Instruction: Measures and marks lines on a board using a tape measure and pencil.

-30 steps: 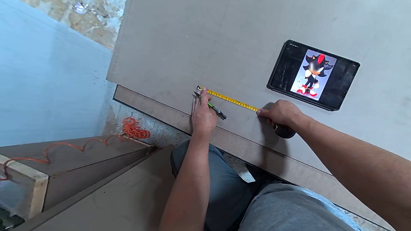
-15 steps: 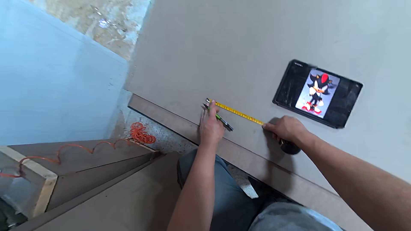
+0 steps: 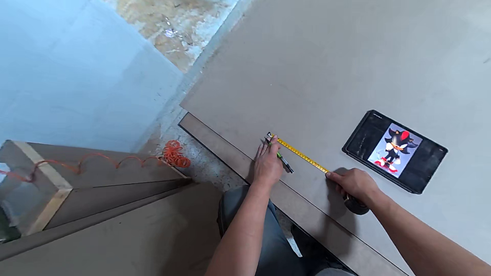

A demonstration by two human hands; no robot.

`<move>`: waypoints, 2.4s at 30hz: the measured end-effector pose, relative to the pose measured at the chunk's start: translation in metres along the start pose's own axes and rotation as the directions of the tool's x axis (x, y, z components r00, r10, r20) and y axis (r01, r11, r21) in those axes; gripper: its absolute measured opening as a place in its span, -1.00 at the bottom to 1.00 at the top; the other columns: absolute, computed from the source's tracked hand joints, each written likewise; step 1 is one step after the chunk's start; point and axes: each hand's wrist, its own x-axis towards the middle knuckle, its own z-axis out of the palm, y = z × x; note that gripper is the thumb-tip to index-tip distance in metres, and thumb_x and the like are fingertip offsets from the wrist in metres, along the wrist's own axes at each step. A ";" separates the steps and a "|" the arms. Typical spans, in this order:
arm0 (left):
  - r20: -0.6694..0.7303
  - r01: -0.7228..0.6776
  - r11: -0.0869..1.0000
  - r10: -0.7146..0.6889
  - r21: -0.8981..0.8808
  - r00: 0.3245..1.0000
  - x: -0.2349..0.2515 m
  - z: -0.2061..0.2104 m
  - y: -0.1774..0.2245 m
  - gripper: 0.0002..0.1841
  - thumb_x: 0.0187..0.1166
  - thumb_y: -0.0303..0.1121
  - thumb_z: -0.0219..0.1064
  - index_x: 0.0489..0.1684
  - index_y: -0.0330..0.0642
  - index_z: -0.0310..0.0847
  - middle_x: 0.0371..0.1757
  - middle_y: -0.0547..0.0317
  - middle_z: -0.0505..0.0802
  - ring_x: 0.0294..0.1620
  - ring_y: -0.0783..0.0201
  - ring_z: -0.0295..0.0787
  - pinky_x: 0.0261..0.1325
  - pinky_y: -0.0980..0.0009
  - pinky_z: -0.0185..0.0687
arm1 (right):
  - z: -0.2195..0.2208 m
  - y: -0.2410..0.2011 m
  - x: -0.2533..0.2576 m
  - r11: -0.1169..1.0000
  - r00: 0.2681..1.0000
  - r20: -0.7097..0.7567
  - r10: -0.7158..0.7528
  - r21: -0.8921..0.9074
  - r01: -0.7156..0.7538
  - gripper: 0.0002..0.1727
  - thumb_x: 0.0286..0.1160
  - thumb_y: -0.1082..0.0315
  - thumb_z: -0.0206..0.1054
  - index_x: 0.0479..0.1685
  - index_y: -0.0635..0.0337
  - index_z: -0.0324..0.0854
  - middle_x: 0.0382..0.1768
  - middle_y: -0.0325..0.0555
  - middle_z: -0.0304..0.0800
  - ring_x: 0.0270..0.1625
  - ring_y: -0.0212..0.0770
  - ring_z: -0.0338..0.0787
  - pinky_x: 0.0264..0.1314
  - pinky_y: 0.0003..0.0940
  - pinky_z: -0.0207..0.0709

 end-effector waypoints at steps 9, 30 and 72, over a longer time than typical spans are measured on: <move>-0.037 -0.003 0.996 -0.001 -0.086 0.999 -0.002 0.000 0.001 -0.61 0.64 -0.48 0.30 0.43 -0.14 0.54 0.74 0.22 0.52 0.84 0.26 0.22 0.92 0.14 0.00 | 0.000 -0.002 -0.002 1.000 1.000 0.024 0.011 -0.023 -0.010 -0.15 0.44 -0.63 0.00 -0.66 -0.08 0.76 -0.55 -0.24 0.85 -0.37 -0.11 0.84 -0.23 0.18 0.61; 0.179 0.182 0.673 -0.074 -0.717 0.981 -0.007 -0.007 0.043 -0.71 0.81 -0.26 0.21 0.21 -0.16 0.79 -0.21 0.17 0.94 -0.24 0.30 0.88 -0.08 0.32 0.85 | -0.001 -0.002 -0.001 0.999 0.997 0.071 0.033 0.018 -0.035 -0.19 0.38 -0.63 0.09 -0.65 -0.08 0.76 -0.56 -0.23 0.84 -0.40 -0.11 0.84 -0.28 0.14 0.62; 0.054 0.169 0.594 -0.206 -0.786 0.977 -0.042 0.016 0.030 -0.82 0.66 -0.39 0.30 0.00 -0.25 0.79 -0.22 0.11 0.93 -0.33 0.26 0.86 -0.27 0.36 0.83 | -0.011 -0.032 0.035 0.418 0.791 -0.029 -0.611 0.837 0.354 -0.48 0.91 0.05 -0.02 -0.27 0.21 0.69 -0.59 -0.19 0.62 -0.56 -0.28 0.64 -0.47 -0.34 0.64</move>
